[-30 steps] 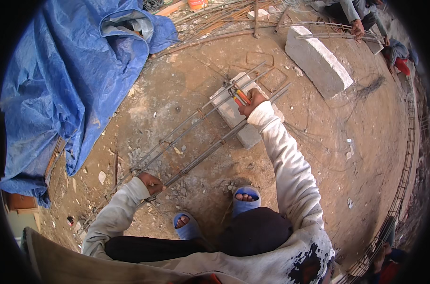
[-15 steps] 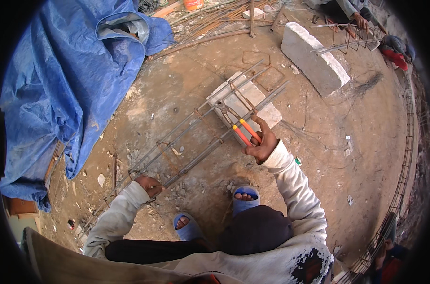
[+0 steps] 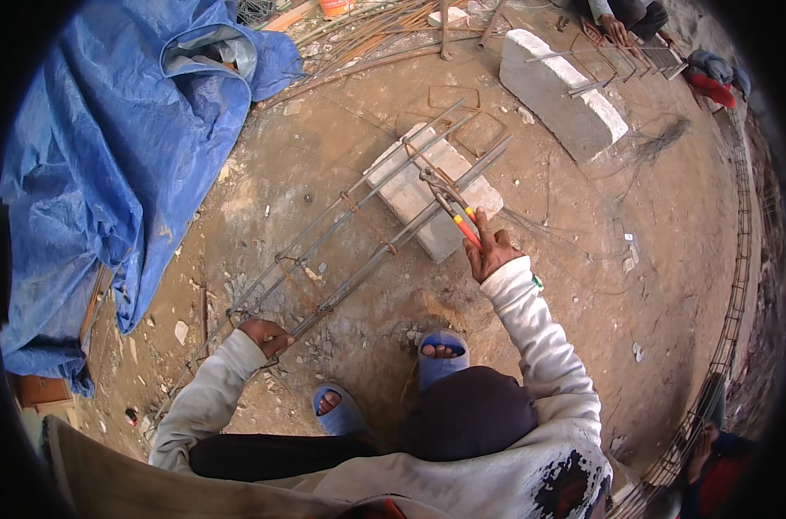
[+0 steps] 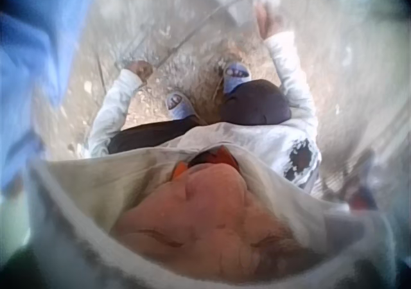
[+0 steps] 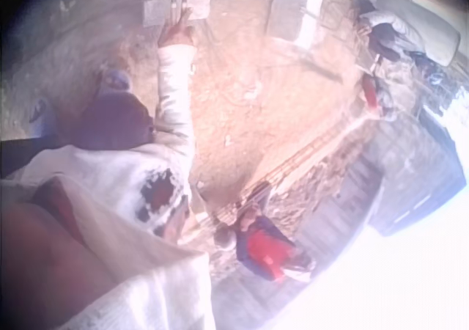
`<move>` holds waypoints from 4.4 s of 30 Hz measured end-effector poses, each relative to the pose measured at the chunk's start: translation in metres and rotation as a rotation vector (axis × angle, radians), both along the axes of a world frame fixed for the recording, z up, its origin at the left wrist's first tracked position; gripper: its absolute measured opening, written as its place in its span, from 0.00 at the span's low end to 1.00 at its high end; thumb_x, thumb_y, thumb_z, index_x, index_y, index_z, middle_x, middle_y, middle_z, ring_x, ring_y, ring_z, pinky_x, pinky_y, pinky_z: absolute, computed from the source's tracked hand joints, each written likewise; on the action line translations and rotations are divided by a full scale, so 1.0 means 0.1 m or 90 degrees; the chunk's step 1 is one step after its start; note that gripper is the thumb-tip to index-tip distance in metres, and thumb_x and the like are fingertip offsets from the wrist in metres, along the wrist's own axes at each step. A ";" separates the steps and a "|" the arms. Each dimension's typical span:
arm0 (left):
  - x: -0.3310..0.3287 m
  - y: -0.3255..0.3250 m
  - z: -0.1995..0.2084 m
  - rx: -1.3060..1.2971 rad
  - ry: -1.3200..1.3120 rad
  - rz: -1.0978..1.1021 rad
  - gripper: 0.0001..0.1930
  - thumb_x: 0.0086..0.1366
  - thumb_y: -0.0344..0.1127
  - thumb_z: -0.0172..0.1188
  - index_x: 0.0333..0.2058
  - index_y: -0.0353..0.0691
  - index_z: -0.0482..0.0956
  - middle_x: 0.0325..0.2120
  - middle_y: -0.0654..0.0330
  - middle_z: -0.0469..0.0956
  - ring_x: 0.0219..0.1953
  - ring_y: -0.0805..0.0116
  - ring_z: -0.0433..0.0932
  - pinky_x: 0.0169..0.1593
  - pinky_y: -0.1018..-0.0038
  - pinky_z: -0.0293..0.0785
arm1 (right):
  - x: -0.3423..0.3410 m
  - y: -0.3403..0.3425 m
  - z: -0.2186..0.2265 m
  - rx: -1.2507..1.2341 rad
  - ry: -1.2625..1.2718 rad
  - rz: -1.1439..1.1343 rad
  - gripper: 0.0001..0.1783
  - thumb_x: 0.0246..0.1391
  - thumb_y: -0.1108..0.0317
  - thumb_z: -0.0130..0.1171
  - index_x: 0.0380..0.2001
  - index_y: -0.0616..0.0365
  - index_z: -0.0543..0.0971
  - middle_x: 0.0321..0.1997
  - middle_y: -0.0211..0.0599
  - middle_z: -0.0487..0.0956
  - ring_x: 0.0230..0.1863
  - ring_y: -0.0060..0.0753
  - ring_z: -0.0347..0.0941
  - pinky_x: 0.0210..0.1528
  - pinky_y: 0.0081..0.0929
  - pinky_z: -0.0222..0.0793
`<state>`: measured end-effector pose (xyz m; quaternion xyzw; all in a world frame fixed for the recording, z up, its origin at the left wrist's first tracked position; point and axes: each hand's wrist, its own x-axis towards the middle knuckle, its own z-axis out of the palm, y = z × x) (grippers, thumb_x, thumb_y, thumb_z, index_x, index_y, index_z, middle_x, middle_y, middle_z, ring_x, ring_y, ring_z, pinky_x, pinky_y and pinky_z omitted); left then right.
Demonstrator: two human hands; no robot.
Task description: The person sits on the ground and uses pliers to twist wire ties around intersecting rebar rods, securing a rectangular rebar cage. The person repositions the cage and continues tying additional intersections before moving the finished cage aside.
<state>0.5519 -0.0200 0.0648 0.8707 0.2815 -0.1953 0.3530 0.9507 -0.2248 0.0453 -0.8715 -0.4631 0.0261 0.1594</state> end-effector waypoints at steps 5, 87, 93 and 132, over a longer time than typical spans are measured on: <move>0.00 0.03 -0.04 -0.036 0.031 0.049 0.14 0.58 0.46 0.57 0.25 0.41 0.79 0.22 0.53 0.77 0.27 0.52 0.77 0.33 0.64 0.72 | 0.09 -0.02 0.02 -0.063 0.025 0.228 0.34 0.55 0.53 0.52 0.63 0.47 0.57 0.26 0.51 0.73 0.18 0.50 0.73 0.20 0.42 0.69; -0.04 -0.46 0.31 -0.452 -0.425 0.316 0.19 0.60 0.50 0.57 0.25 0.39 0.82 0.14 0.64 0.73 0.20 0.78 0.70 0.28 0.76 0.66 | -0.53 -1.00 -1.16 0.186 0.312 0.035 0.28 0.52 0.55 0.59 0.47 0.65 0.67 0.33 0.48 0.74 0.30 0.39 0.71 0.33 0.31 0.68; 0.20 -0.67 0.24 -0.527 -0.312 0.264 0.23 0.62 0.53 0.54 0.21 0.37 0.79 0.14 0.66 0.72 0.19 0.79 0.66 0.24 0.77 0.60 | -0.53 -0.73 -0.82 0.016 0.002 0.325 0.34 0.52 0.50 0.54 0.53 0.66 0.64 0.44 0.53 0.69 0.44 0.55 0.66 0.49 0.46 0.59; 0.06 -0.34 0.22 -0.783 -0.652 0.945 0.26 0.65 0.61 0.40 0.15 0.50 0.58 0.07 0.69 0.48 0.06 0.74 0.43 0.10 0.75 0.42 | -1.91 0.53 0.29 0.275 0.271 0.804 0.05 0.45 0.70 0.60 0.27 0.55 0.76 0.28 0.33 0.73 0.32 0.37 0.72 0.42 0.35 0.69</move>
